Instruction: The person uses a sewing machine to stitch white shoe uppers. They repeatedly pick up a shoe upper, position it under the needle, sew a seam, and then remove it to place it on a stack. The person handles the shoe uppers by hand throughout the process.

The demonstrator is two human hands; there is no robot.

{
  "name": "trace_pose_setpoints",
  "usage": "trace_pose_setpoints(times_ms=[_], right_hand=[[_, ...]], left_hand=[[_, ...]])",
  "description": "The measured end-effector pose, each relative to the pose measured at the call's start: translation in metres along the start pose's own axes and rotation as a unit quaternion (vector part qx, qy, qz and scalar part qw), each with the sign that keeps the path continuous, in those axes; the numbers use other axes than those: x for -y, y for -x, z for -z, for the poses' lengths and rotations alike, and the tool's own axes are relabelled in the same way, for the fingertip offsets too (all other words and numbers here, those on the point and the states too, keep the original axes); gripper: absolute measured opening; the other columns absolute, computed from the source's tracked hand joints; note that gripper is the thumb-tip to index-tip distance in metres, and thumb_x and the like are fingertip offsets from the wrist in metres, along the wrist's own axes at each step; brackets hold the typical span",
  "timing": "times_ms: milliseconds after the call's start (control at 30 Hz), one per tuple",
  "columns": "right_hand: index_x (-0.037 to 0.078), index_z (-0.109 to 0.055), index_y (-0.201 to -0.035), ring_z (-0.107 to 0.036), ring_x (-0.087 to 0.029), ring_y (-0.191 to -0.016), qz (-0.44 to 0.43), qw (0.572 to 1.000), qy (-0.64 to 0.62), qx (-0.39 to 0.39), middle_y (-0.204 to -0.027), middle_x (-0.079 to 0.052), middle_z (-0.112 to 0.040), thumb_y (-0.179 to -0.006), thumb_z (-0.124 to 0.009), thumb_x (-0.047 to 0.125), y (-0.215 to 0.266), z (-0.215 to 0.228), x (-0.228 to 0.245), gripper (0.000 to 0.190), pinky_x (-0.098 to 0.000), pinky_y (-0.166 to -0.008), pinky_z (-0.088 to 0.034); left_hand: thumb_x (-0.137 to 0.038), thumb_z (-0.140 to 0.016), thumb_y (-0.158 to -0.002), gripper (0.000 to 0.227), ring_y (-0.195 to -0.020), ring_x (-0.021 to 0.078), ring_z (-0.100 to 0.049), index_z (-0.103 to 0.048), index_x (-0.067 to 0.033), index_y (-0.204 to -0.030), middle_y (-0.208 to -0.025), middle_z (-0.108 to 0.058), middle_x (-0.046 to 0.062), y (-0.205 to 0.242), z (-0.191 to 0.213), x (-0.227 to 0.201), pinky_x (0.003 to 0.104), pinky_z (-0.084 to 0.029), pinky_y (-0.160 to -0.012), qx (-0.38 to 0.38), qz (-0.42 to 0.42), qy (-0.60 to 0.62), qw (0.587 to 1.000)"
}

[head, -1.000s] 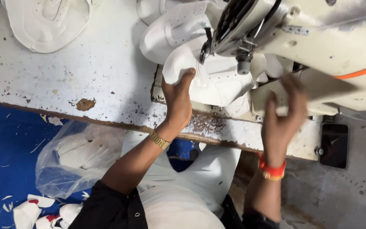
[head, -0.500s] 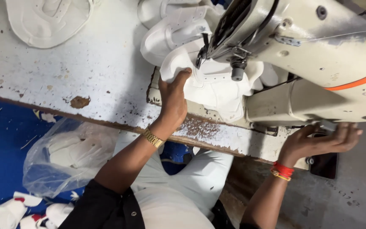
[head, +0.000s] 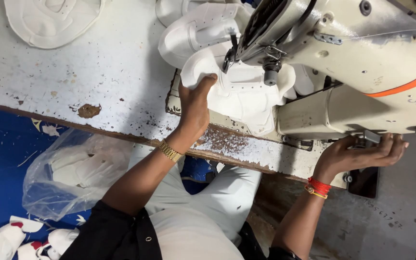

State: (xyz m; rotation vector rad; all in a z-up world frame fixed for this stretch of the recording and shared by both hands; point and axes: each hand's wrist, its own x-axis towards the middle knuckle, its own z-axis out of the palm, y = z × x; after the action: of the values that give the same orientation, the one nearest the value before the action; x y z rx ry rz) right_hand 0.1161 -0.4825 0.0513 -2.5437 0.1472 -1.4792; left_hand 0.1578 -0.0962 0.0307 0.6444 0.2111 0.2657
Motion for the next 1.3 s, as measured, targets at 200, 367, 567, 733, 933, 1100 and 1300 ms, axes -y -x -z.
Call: trace_pose_setpoints(times_ms=[200,367,567,733,933,1100,1300], right_hand=[[0.001,-0.042,-0.147,-0.021,-0.037,-0.158,-0.015,0.999,0.004,0.03,-0.16,-0.016,-0.025,-0.087,-0.053,-0.019,-0.006,0.015,0.021,0.064,-0.0507,-0.128,-0.043],[0.002,-0.041,-0.149,-0.018,-0.038,-0.159,0.011,0.999,0.019,0.029,-0.159,-0.016,-0.026,-0.084,-0.054,-0.016,-0.006,0.015,0.017,0.068,-0.0545,-0.127,-0.035],[0.002,-0.043,-0.147,-0.02,-0.04,-0.157,-0.002,0.999,0.015,0.036,-0.157,-0.018,-0.031,-0.087,-0.06,-0.01,-0.012,0.023,0.03,0.063,-0.0589,-0.128,-0.031],[0.001,-0.045,-0.147,-0.022,-0.042,-0.157,-0.007,0.999,-0.012,0.043,-0.156,-0.019,-0.032,-0.086,-0.059,-0.011,-0.018,0.033,0.045,0.063,-0.0589,-0.126,-0.033],[0.0,-0.044,-0.15,-0.024,-0.043,-0.157,0.014,0.998,0.014,0.066,-0.159,-0.019,-0.032,-0.091,-0.059,-0.015,-0.007,0.03,0.025,0.062,-0.0587,-0.127,-0.033],[0.001,-0.038,-0.16,-0.02,-0.041,-0.156,0.021,0.998,0.015,0.061,-0.165,-0.021,-0.027,-0.103,-0.061,-0.007,0.009,0.023,0.043,0.062,-0.0607,-0.129,-0.025],[0.003,-0.039,-0.156,-0.022,-0.039,-0.156,0.013,0.999,0.027,0.039,-0.163,-0.018,-0.029,-0.101,-0.059,-0.006,0.004,0.019,0.04,0.059,-0.0611,-0.132,-0.02]], left_hand=[[0.001,-0.071,-0.084,0.043,-0.108,0.0162,-0.066,-0.057,0.0013,-0.125,-0.111,-0.067,0.008,-0.021,-0.01,-0.024,0.033,-0.054,-0.101,0.029,0.044,-0.053,0.997],[0.001,-0.07,-0.082,0.04,-0.106,0.0202,-0.07,-0.06,0.0051,-0.121,-0.109,-0.07,0.013,-0.039,-0.014,-0.045,0.035,-0.06,-0.098,0.094,0.089,-0.087,0.988],[0.0,-0.07,-0.079,0.037,-0.096,0.0211,-0.074,-0.062,0.0058,-0.115,-0.101,-0.074,0.013,-0.06,-0.018,-0.057,0.036,-0.066,-0.088,0.125,0.144,-0.145,0.971],[-0.004,-0.07,-0.08,0.033,-0.09,0.0229,-0.075,-0.065,0.0053,-0.11,-0.097,-0.075,0.013,-0.093,-0.003,-0.048,0.039,-0.066,-0.085,0.186,0.194,-0.157,0.95],[-0.009,-0.071,-0.077,0.029,-0.096,0.0165,-0.076,-0.07,0.0,-0.105,-0.1,-0.076,0.01,-0.093,-0.003,-0.048,0.038,-0.067,-0.091,0.217,0.207,-0.151,0.942],[-0.006,-0.073,-0.081,0.029,-0.091,0.019,-0.074,-0.068,0.0023,-0.108,-0.098,-0.075,0.011,-0.086,0.004,-0.04,0.039,-0.065,-0.088,0.19,0.189,-0.099,0.958],[-0.008,-0.072,-0.078,0.031,-0.09,0.0176,-0.076,-0.065,-0.001,-0.108,-0.096,-0.075,0.008,-0.071,-0.008,-0.056,0.036,-0.069,-0.082,0.169,0.182,-0.141,0.959]])
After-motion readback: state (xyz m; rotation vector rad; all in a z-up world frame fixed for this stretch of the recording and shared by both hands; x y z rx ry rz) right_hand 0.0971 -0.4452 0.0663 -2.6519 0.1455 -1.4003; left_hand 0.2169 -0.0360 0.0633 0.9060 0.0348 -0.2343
